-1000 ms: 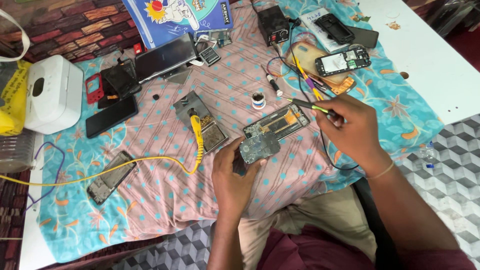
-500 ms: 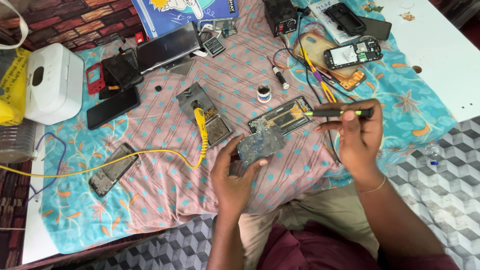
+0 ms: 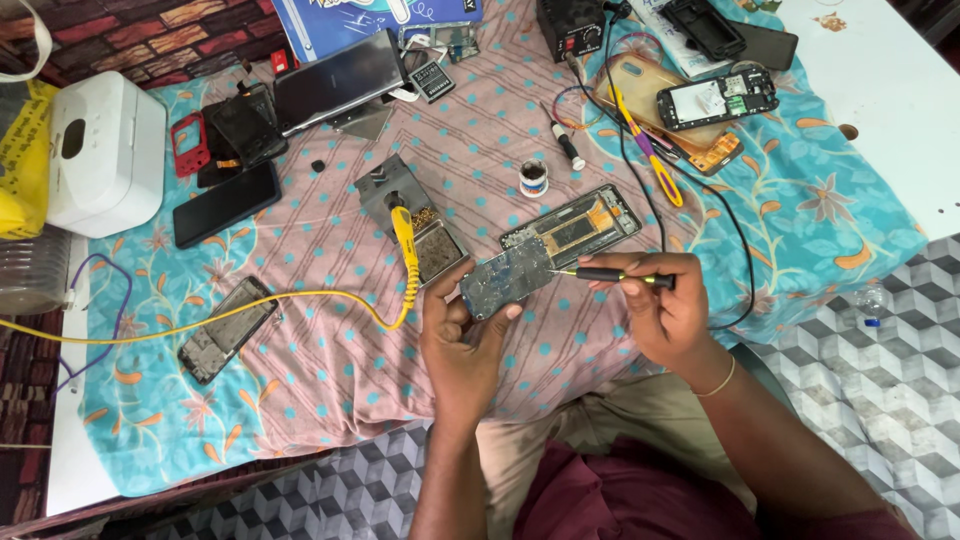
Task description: The person holds a blue circuit board, flips it over, and uses a small tool to scrape or clean its surface. The person then places the board into a disassembled phone chassis and continues to handle the board and chassis.
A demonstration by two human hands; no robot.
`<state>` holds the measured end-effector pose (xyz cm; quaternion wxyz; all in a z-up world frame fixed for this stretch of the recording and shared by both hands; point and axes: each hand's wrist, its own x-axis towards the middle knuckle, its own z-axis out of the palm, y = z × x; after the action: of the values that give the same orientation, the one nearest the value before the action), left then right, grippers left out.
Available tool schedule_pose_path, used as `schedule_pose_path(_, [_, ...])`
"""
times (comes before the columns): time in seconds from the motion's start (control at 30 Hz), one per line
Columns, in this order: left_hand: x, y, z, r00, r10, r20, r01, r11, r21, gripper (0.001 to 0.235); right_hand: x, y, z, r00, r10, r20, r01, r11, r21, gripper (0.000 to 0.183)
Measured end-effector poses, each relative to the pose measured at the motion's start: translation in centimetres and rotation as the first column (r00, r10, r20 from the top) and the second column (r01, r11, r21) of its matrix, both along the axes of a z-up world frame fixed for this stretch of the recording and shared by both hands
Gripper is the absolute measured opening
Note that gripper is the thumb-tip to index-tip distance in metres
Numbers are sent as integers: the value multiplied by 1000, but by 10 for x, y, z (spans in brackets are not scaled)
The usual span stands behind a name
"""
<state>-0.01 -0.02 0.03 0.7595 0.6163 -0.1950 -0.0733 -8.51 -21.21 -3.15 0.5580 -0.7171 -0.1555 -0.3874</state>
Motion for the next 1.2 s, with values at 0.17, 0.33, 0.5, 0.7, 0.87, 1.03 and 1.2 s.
schedule_pose_path(0.17, [0,1,-3,999,-30,33,30,999,-15,63,0,0,2,1000,21,8,-20,995,-95,18])
schedule_pose_path(0.33, [-1,1,-4,999,-25,42,24,1000,6,63,-2,1,4,1000,11,-3,-12,996,-94,17])
schedule_pose_path(0.5, [-1,2,-4,998,-36,47,36,999,-3,63,-1,1,4,998,-67,10,67,992,-105,16])
schedule_pose_path(0.7, [0,3,-6,997,-51,60,51,999,-2,63,-1,2,4,997,-71,20,73,993,-96,16])
schedule_pose_path(0.87, [0,4,-9,996,-63,61,64,998,-11,62,-1,1,2,998,-42,37,45,995,-86,16])
schedule_pose_path(1.03, [0,3,-10,995,-74,68,76,997,-19,61,-2,0,3,997,-78,27,81,990,-118,16])
schedule_pose_path(1.2, [0,3,-11,993,-95,63,96,995,-20,61,-6,1,4,974,-227,4,224,956,-188,18])
